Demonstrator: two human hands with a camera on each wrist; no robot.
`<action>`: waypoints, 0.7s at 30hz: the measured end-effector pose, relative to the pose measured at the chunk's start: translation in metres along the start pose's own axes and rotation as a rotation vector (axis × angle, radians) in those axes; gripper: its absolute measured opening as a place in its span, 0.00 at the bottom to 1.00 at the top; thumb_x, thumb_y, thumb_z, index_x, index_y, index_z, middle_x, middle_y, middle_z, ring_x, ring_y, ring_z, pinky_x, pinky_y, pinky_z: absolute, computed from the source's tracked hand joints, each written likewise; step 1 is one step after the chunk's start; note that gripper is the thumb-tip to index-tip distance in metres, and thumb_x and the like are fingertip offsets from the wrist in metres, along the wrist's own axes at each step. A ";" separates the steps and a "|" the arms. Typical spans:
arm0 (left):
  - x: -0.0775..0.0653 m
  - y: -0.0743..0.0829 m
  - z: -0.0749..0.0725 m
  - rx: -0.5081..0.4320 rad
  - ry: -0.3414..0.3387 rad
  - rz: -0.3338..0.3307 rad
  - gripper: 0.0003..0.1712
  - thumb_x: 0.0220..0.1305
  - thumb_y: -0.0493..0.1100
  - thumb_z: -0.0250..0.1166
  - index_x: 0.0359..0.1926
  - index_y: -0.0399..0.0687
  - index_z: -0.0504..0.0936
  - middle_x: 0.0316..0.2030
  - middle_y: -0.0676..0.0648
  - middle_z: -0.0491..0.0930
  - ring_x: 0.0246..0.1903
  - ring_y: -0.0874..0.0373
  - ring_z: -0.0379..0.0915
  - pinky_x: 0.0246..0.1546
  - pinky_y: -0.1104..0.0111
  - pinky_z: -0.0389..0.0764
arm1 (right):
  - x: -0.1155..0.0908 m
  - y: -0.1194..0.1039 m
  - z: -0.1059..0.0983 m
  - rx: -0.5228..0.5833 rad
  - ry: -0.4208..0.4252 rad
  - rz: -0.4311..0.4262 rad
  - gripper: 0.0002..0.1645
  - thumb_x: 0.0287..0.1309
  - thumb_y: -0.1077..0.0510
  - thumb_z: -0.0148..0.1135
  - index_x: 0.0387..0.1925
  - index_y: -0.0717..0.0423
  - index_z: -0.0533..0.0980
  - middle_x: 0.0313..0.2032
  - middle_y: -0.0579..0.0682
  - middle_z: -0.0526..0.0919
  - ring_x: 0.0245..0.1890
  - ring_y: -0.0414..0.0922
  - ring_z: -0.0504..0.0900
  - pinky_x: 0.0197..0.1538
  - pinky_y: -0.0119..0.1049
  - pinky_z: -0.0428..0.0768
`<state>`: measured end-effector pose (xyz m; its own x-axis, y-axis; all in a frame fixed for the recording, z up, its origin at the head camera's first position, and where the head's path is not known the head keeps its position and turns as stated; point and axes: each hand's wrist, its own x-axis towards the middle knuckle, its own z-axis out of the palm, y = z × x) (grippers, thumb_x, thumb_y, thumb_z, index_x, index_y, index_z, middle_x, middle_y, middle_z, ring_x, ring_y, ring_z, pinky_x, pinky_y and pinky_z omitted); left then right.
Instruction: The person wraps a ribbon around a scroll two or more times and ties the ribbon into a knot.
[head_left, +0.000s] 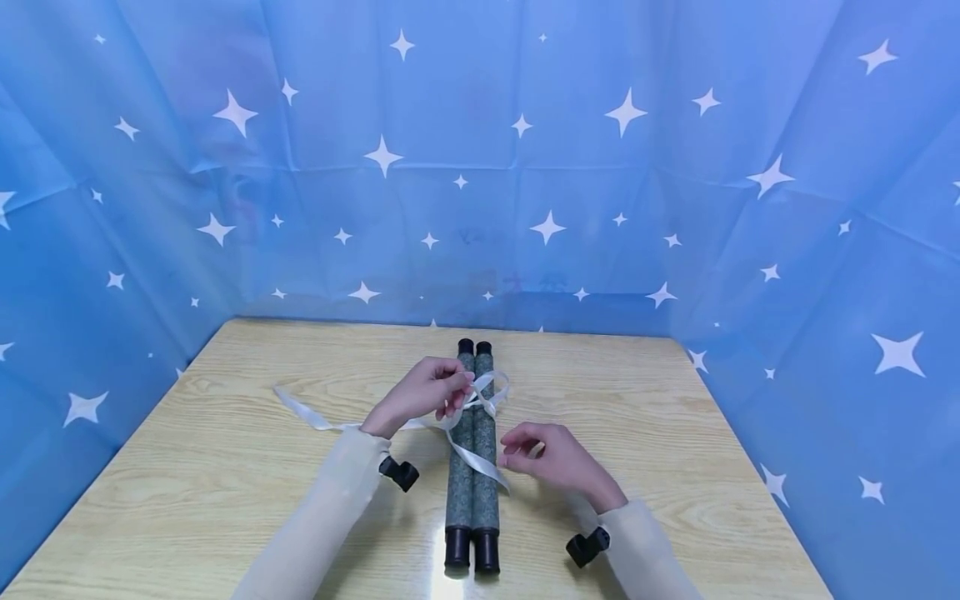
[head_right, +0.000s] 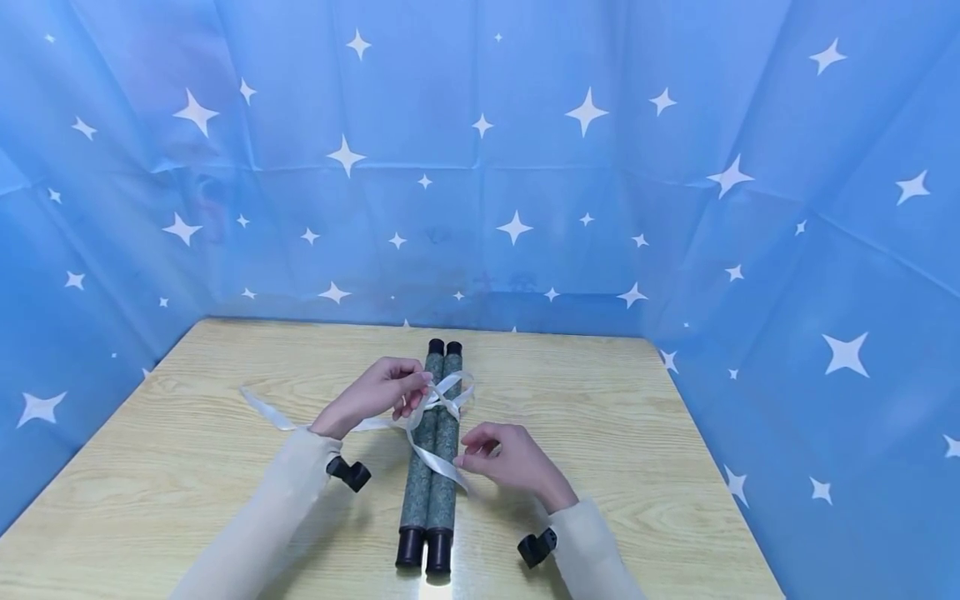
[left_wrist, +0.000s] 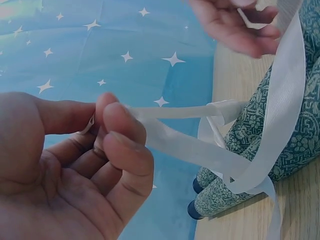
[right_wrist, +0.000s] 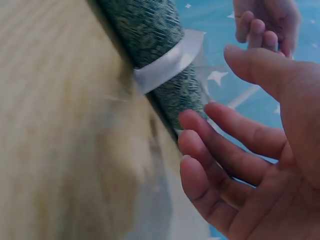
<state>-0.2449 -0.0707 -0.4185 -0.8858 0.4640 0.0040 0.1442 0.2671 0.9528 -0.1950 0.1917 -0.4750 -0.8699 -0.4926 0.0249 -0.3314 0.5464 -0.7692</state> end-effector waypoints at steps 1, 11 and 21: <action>0.000 0.000 0.000 0.000 -0.003 0.001 0.22 0.80 0.47 0.54 0.40 0.30 0.79 0.21 0.49 0.76 0.17 0.57 0.71 0.19 0.66 0.72 | -0.001 0.001 0.002 0.005 -0.016 -0.003 0.20 0.62 0.46 0.72 0.48 0.55 0.84 0.37 0.43 0.87 0.38 0.39 0.83 0.43 0.30 0.81; -0.001 0.002 -0.001 0.015 -0.018 0.002 0.20 0.81 0.46 0.53 0.39 0.33 0.80 0.21 0.49 0.76 0.17 0.57 0.71 0.19 0.64 0.71 | -0.009 0.004 0.016 0.088 -0.082 0.028 0.11 0.60 0.51 0.74 0.40 0.52 0.83 0.33 0.46 0.86 0.32 0.39 0.81 0.36 0.30 0.79; -0.003 0.004 -0.004 0.023 -0.007 -0.024 0.22 0.80 0.48 0.54 0.41 0.31 0.81 0.22 0.48 0.76 0.19 0.56 0.70 0.19 0.68 0.70 | -0.020 0.009 0.007 0.135 -0.074 0.065 0.09 0.59 0.51 0.74 0.32 0.51 0.84 0.29 0.47 0.83 0.25 0.36 0.76 0.28 0.28 0.75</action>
<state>-0.2429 -0.0743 -0.4141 -0.8859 0.4634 -0.0208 0.1334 0.2975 0.9454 -0.1779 0.2017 -0.4872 -0.8571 -0.5103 -0.0708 -0.2190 0.4854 -0.8464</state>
